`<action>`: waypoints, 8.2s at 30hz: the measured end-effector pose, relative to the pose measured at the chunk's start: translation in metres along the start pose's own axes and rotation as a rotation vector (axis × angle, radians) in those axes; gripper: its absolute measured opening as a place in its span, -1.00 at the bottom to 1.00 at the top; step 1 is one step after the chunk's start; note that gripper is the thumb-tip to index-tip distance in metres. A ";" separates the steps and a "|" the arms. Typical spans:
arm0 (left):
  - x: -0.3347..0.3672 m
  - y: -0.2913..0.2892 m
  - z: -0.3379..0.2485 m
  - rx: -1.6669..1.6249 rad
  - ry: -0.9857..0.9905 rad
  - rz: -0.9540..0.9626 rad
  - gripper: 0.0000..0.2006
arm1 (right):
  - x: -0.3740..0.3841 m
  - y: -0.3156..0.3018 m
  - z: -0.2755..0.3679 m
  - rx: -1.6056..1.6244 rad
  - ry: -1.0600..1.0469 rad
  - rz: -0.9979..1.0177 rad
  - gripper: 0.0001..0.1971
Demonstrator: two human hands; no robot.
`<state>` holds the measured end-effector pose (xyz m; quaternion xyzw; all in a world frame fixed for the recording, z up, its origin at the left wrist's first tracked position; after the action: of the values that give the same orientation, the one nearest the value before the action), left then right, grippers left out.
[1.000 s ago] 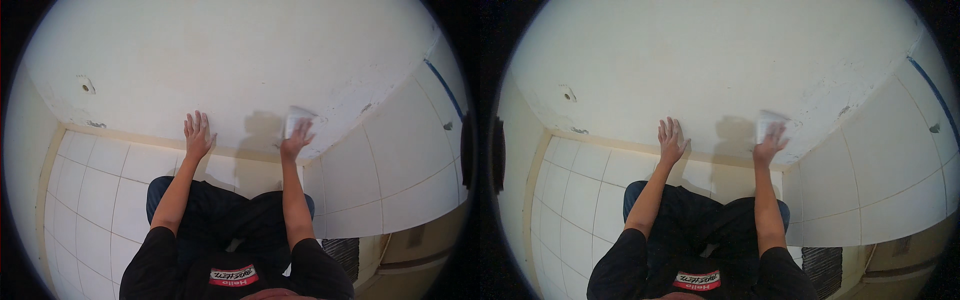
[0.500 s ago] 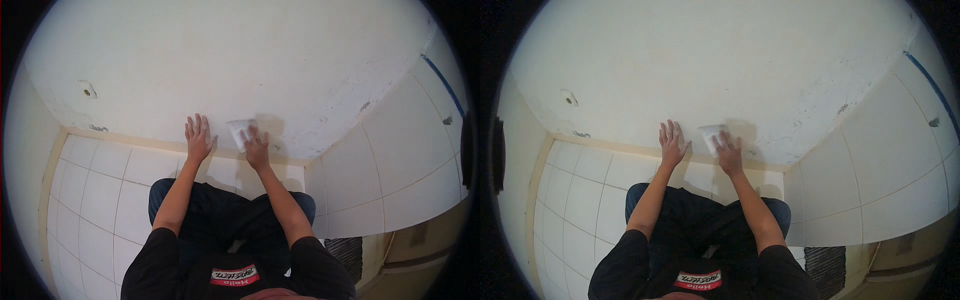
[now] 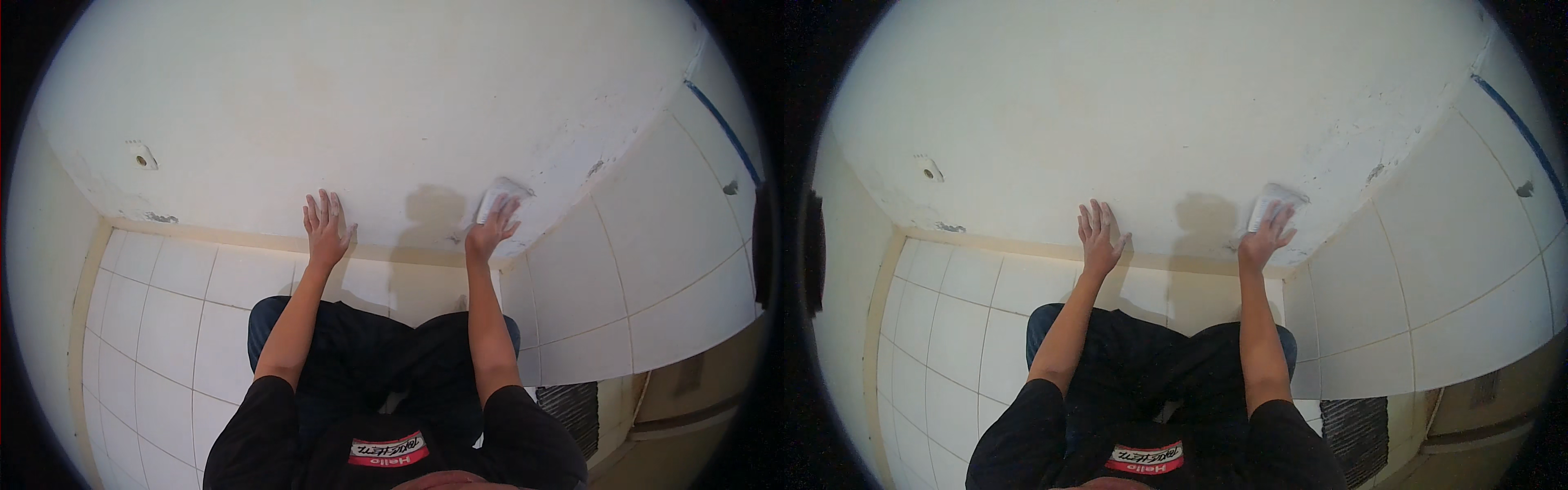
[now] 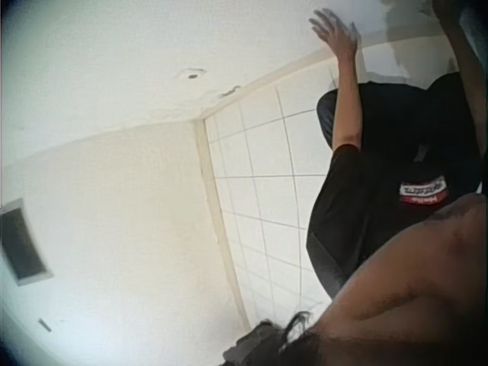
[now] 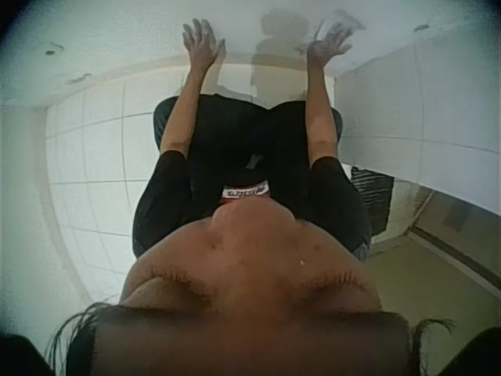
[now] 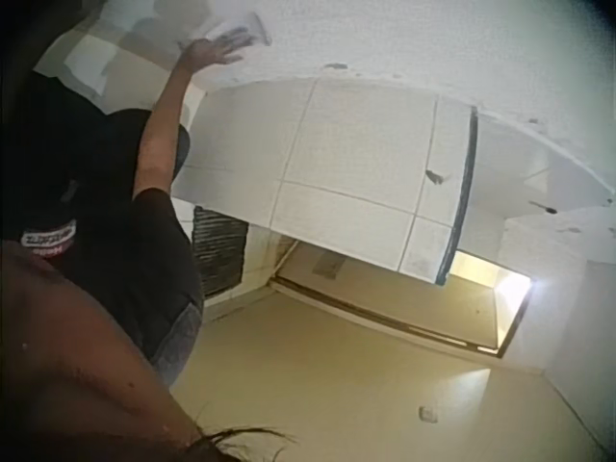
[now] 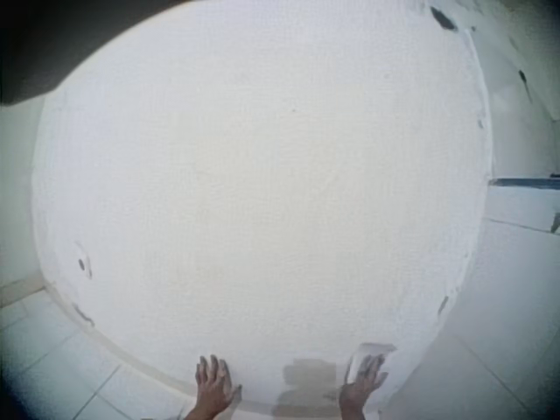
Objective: The person sands a wall using sandpaper by hand.
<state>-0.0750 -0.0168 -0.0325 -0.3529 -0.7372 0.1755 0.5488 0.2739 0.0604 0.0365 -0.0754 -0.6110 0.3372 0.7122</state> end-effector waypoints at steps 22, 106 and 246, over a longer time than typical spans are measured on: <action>-0.002 0.000 -0.004 0.018 0.035 0.052 -0.10 | -0.020 0.018 0.028 0.015 -0.164 0.133 -0.13; 0.018 -0.006 0.017 0.143 0.093 -0.156 -0.15 | 0.010 -0.020 0.052 0.280 -0.285 -0.136 -0.38; -0.001 -0.007 -0.002 0.061 0.063 0.004 -0.14 | -0.058 0.033 0.092 0.190 -0.280 0.217 -0.35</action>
<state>-0.0748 -0.0220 -0.0279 -0.3427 -0.7132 0.1880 0.5819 0.1747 0.0237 -0.0060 -0.0254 -0.6580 0.4753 0.5836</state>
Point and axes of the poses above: each hand's wrist, its own x-axis towards the middle knuckle, its own y-axis out of the palm, z = x × y, the point moved 4 cm from there along x, towards the middle knuckle, and after that the axes turned 1 degree about z, right-handed, at the moved point
